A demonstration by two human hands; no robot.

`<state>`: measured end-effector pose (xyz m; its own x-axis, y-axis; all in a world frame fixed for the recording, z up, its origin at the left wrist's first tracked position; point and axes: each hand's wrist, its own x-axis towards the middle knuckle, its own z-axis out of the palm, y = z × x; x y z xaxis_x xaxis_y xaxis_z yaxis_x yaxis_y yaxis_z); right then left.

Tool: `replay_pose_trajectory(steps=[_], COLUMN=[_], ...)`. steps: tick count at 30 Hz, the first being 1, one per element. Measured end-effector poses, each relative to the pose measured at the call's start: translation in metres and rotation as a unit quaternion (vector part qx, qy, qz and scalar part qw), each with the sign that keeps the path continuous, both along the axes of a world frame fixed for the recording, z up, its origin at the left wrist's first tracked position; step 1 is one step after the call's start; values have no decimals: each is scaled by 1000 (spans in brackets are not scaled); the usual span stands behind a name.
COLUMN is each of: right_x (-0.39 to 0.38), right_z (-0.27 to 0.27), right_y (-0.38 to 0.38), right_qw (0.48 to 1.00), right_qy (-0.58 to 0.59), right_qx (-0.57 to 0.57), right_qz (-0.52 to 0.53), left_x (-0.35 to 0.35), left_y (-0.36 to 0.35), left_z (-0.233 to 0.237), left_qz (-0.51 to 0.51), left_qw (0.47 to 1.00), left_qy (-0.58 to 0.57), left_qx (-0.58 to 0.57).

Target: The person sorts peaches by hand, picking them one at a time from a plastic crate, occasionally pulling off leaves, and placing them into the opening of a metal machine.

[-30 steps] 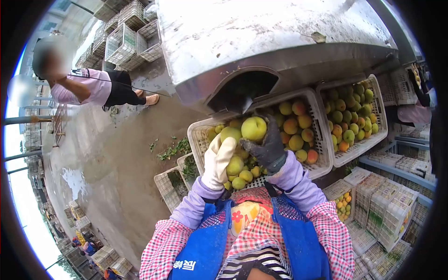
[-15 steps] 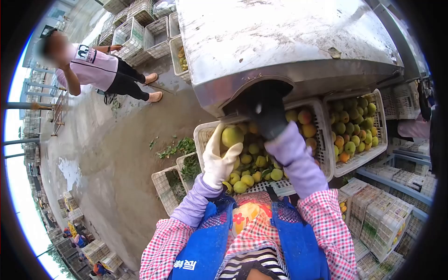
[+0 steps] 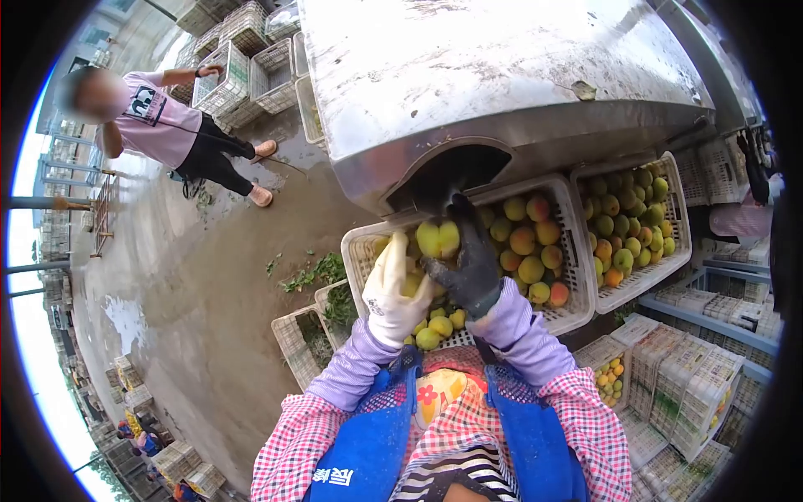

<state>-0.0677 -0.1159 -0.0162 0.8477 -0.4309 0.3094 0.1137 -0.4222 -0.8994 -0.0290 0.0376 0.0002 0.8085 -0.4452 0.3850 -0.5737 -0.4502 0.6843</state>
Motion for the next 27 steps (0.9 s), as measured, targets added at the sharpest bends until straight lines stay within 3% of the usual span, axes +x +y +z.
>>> replay_pose_trajectory(steps=[2, 3, 4, 7, 8, 9, 11, 13, 15, 16, 18, 19, 20, 21, 22, 25, 27], right_x=[19, 28, 34, 47, 53, 56, 58, 50, 34, 17, -18, -26, -28, -29, -29, -32, -30], right_z=[-1, -4, -7, 1, 8, 16, 30, 39, 40, 44, 10, -6, -12, -17, -15, 2, -2], right_y=[-21, -26, -29, -36, -39, -42, -47, -46, -40, -23, -5, -1, -2, -4, -5, -7, -3], right_qw=[969, 951, 938, 937, 940, 945, 963, 974, 972, 977, 977, 976, 980, 984, 988, 996, 974], right_qy=[22, 33, 47, 131, 156, 169, 159, 110, 49, 26, 29, 30, 30, 29, 28, 18, 14], right_qx=[-246, -309, -342, -312, -282, -244, -136, -28, 59, -58, -123, -154, -132, -109, -86, -79, -224], right_qz=[10, 8, 18, 83, 112, 136, 173, 196, 220, 203, 171, 153, 144, 135, 127, 25, 20], left_x=[-3, -3, -1, 5, 12, 13, 12, 10, 12, 13, 7, 8, 9, 12, 13, 0, -1], left_y=[-2, -1, -1, 0, 8, 10, 12, 3, 10, 13, 14, 14, 9, 0, -6, -7, -14], left_z=[-3, 3, 4, 2, -8, -13, -18, -20, -31, -37, -17, -11, -10, -10, -8, 14, 13], left_qz=[57, 80, 95, 116, 104, 76, 59, 36, -47, -89, -112, -98, -89, -69, -39, -94, -67], left_qw=[990, 973, 969, 956, 933, 922, 788, 841, 843, 840, 963, 982, 880, 686, 420, 755, 789], left_qy=[110, 200, 209, 237, 323, 332, 482, 412, 383, 369, 173, 134, 382, 591, 739, 545, 509], left_qx=[-62, -78, -94, -124, -122, -183, -379, -350, -375, -388, -174, -87, -267, -418, -525, -353, -337])
